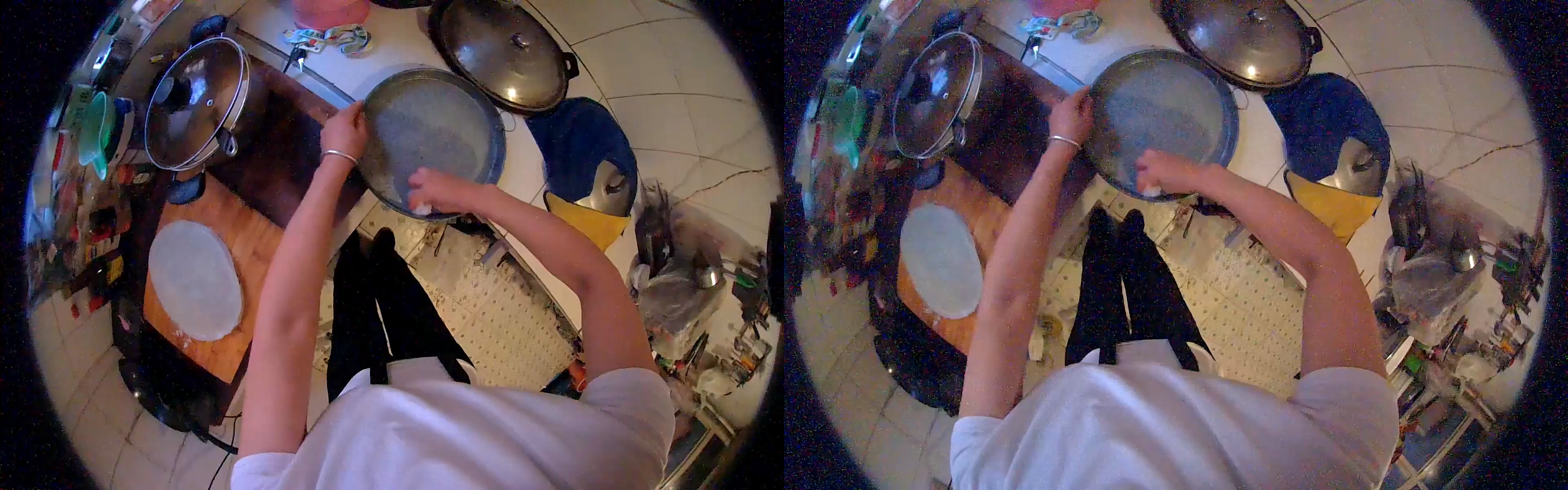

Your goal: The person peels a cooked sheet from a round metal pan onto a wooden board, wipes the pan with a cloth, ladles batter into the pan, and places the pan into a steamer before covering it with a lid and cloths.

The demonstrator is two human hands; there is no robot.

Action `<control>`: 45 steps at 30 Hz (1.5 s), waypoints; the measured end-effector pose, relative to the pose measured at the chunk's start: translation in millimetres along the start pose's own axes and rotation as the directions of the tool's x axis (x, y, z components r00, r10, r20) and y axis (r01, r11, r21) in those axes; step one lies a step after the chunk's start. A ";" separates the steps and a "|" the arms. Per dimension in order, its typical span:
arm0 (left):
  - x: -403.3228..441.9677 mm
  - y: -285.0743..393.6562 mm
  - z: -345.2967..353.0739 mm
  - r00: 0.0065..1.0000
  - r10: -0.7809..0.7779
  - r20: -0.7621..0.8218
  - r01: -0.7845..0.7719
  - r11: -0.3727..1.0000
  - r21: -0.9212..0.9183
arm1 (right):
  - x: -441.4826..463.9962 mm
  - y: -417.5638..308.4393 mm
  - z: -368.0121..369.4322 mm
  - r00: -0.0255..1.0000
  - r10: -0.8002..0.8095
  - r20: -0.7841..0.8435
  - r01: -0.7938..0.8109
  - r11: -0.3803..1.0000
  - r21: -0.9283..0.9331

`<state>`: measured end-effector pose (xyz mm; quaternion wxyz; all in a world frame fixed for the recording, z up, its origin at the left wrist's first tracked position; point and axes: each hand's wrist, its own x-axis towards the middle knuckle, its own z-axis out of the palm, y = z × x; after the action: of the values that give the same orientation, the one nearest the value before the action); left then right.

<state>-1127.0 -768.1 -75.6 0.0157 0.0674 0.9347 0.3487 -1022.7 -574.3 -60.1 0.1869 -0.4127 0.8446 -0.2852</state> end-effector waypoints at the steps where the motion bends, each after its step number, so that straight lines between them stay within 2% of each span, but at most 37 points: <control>1: 6.9 -3.5 0.2 0.998 0.053 0.015 -0.053 0.998 -0.033 | 0.2 12.4 -5.7 1.000 -0.010 0.028 0.009 0.999 0.052; 2: 13.7 -6.3 2.2 0.994 0.106 0.029 -0.104 0.993 -0.064 | 11.1 27.7 -8.2 0.979 0.080 -0.190 -0.072 0.996 0.049; 3: 20.1 -6.2 3.4 0.993 0.111 0.029 -0.109 0.992 -0.061 | 28.7 45.4 -8.4 0.903 0.158 -0.399 -0.145 0.987 0.065; 5: 28.0 -8.0 4.6 0.992 0.118 0.050 -0.116 0.993 -0.039 | 62.3 56.3 -34.7 0.716 0.391 -0.578 -0.397 0.910 0.123; 6: 33.6 -8.7 6.6 0.991 0.120 0.055 -0.118 0.992 -0.034 | 76.2 66.6 -33.1 0.713 0.394 -0.581 -0.397 0.909 0.129; 8: 38.7 -12.1 9.2 0.989 0.142 0.051 -0.140 0.989 -0.044 | 99.6 78.4 -18.2 0.744 0.370 -0.556 -0.451 0.892 -0.010; 10: 38.7 -8.2 6.7 0.990 0.113 0.084 -0.112 0.994 -0.018 | 98.5 39.7 18.4 0.797 0.446 -0.406 -0.497 0.867 -0.024; 12: 43.4 -5.8 2.3 0.990 0.098 0.102 -0.100 0.995 0.012 | 60.7 12.3 21.4 0.946 0.266 -0.183 -0.294 0.945 -0.145; 13: 46.1 -8.9 4.5 0.987 0.097 0.126 -0.099 0.995 0.005 | 43.5 9.6 12.8 0.946 0.263 -0.188 -0.293 0.944 -0.154; 15: 47.6 -16.2 4.4 0.985 0.092 0.145 -0.093 0.996 0.001 | 18.5 6.9 1.2 0.994 0.105 -0.023 -0.103 0.991 0.091; 16: 48.3 -19.8 4.8 0.983 0.109 0.151 -0.106 0.994 -0.031 | 19.5 12.0 -3.3 0.994 0.102 -0.023 -0.100 0.991 0.090; 17: 50.1 -22.6 7.0 0.979 0.128 0.156 -0.119 0.991 -0.064 | 23.2 24.4 -12.6 0.957 0.200 -0.211 -0.155 0.965 0.212; 18: 49.5 -21.1 3.9 0.979 0.125 0.158 -0.116 0.991 -0.062 | 28.1 37.5 -20.8 0.874 0.312 -0.373 -0.182 0.921 0.344; 20: 41.5 -20.1 -4.8 0.979 0.113 0.171 -0.100 0.992 -0.081 | 50.5 63.2 -36.8 0.756 0.434 -0.491 -0.382 0.900 0.208; 21: 41.5 -24.3 0.2 0.978 0.108 0.178 -0.095 0.992 -0.077 | 63.3 67.4 -39.1 0.755 0.439 -0.487 -0.383 0.898 0.217; 23: 44.3 -32.9 13.3 0.975 0.218 0.053 -0.204 0.959 -0.196 | 88.9 68.4 -35.3 0.741 0.490 -0.459 -0.480 0.865 0.148; 24: 42.9 -30.8 14.8 0.975 0.212 0.061 -0.196 0.960 -0.200 | 91.5 62.8 -19.7 0.741 0.497 -0.452 -0.485 0.861 0.152; 26: 44.5 -21.1 7.3 0.979 0.189 0.080 -0.182 0.980 -0.084 | 87.8 37.5 19.0 0.888 0.269 -0.372 -0.335 0.934 -0.125; 28: 41.7 -15.7 3.4 0.983 0.160 0.094 -0.157 0.987 -0.040 | 48.8 13.8 20.3 0.973 0.099 -0.209 -0.127 0.983 -0.129; 30: 44.4 -7.3 2.2 0.984 0.148 0.099 -0.148 0.989 -0.004 | 5.2 -2.1 -2.6 0.997 0.056 0.050 -0.054 0.998 -0.041; 31: 45.7 -4.5 1.8 0.985 0.094 0.143 -0.101 0.994 0.037 | -8.7 1.2 -10.9 0.997 0.058 0.051 -0.056 0.997 -0.054; 33: 44.5 0.2 -2.4 0.982 0.042 0.185 -0.058 0.995 0.078 | -25.2 7.9 -25.3 0.989 0.066 0.130 -0.088 0.980 0.177; 34: 41.9 2.4 -5.7 0.987 0.061 0.148 -0.076 0.992 0.101 | -28.8 11.5 -31.1 0.989 0.071 0.130 -0.093 0.980 0.173; 36: 31.4 12.7 -16.2 0.990 0.080 0.115 -0.095 0.988 0.125 | -34.9 16.1 -43.1 0.968 0.233 -0.096 -0.190 0.925 0.330; 37: 22.2 23.6 -26.2 0.968 0.241 0.072 -0.250 0.956 0.154 | -39.2 12.3 -48.8 0.967 0.235 -0.098 -0.191 0.924 0.332; 38: 12.7 33.2 -33.2 0.917 0.397 0.034 -0.396 0.898 0.191 | -44.5 8.9 -54.5 0.895 0.441 -0.062 -0.324 0.740 0.589; 39: 3.8 34.8 -30.5 0.915 0.402 0.039 -0.402 0.895 0.193 | -49.7 4.8 -60.0 0.790 0.612 0.031 -0.395 0.470 0.789; 40: -5.9 35.3 -24.6 0.835 0.522 0.175 -0.541 0.837 0.083 | -55.7 3.4 -64.1 0.700 0.710 0.078 -0.469 0.375 0.799; 41: -14.9 35.7 -18.8 0.718 0.632 0.291 -0.649 0.760 -0.047 | -61.9 4.7 -63.2 0.698 0.712 0.078 -0.468 0.371 0.802; 43: -31.9 51.0 -13.1 0.479 0.614 0.627 -0.703 0.696 -0.144 | -68.2 4.6 -64.9 0.693 0.721 -0.022 -0.163 0.186 0.969; 44: -40.2 55.0 -4.9 0.476 0.617 0.627 -0.706 0.693 -0.146 | -73.3 -2.0 -66.7 0.691 0.721 -0.039 0.002 0.053 0.999; 45: -49.9 53.0 11.7 0.400 0.654 0.642 -0.743 0.641 -0.190 | -76.3 -5.5 -63.8 0.687 0.725 -0.044 0.005 0.056 0.998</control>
<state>-1070.6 -727.7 -50.7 0.1927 0.5716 0.7681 0.2147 -1009.7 -494.8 -1.5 0.2183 0.1533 0.5483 -0.7926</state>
